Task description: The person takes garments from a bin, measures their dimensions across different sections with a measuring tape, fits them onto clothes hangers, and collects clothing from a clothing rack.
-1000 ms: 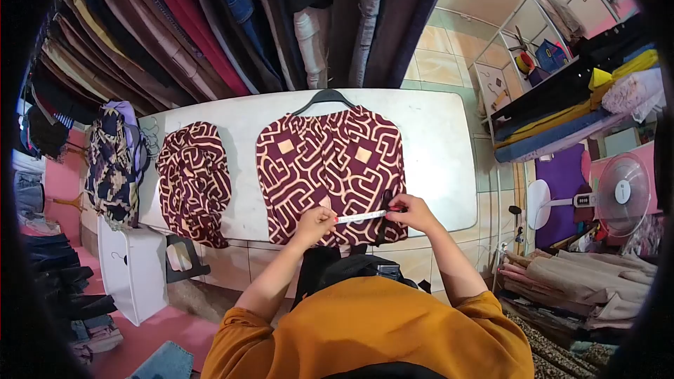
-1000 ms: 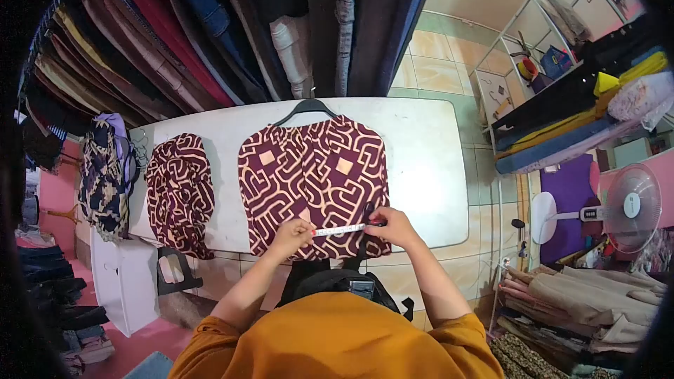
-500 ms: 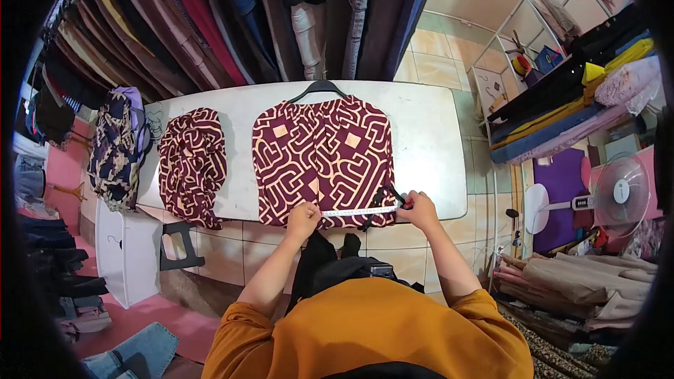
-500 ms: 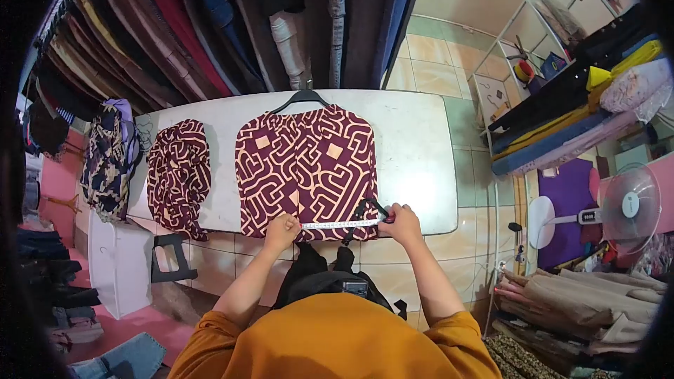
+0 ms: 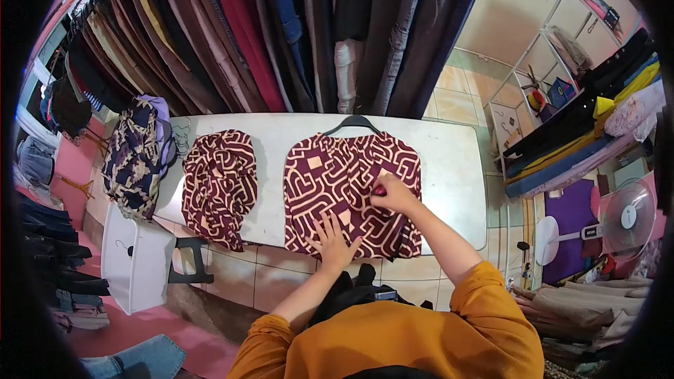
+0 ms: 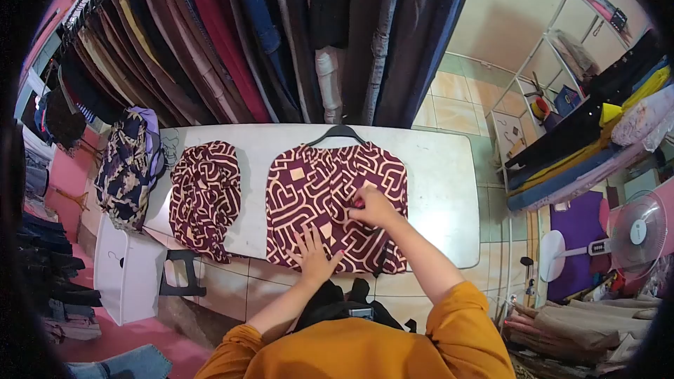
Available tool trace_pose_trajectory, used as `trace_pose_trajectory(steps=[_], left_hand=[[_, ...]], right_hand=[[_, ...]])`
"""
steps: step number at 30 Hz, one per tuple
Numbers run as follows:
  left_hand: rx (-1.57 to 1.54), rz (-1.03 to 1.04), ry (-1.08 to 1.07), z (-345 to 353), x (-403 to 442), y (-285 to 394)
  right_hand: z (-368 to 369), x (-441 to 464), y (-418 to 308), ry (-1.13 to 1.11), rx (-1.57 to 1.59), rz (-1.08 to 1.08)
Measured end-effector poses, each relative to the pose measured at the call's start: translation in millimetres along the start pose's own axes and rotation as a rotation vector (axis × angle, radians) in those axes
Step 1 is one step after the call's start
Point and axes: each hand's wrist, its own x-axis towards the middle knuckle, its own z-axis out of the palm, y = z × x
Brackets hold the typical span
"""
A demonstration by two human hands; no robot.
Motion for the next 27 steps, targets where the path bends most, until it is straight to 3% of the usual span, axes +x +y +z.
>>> trace_pose_trajectory(steps=[5,7,9,12,14,17,19,25,27], left_hand=[[0.017,0.034,-0.013,-7.5,8.2,-39.6],[0.028,0.073,-0.054,-25.7,12.7,-60.8],[0.034,0.122,-0.062,-45.4,17.5,-83.7],[0.179,0.106,-0.026,-53.4,18.7,-119.0],[0.097,-0.175,0.240,-68.0,9.4,-119.0],[0.084,-0.330,0.115,-71.3,15.5,-106.2],[0.090,-0.295,0.127,-59.8,34.7,-102.5],[0.169,0.235,0.028,-33.9,153.0,-21.3],[-0.001,0.659,-0.075,-11.2,191.9,24.2]], right_hand=[[-14.2,76.7,0.4,0.073,-0.129,0.006],[0.0,100.1,8.2,0.092,-0.382,-0.034],[7.1,115.4,4.0,-0.037,-0.438,0.205],[20.9,118.1,9.1,0.011,-0.459,0.295],[25.6,109.9,10.1,0.062,-0.467,0.330],[21.5,78.6,27.9,0.181,-0.433,0.407],[2.1,50.2,37.9,0.212,-0.350,0.566],[-63.7,-66.1,113.7,0.430,-0.324,0.967],[-93.0,-117.1,158.0,0.508,-0.337,1.096]])
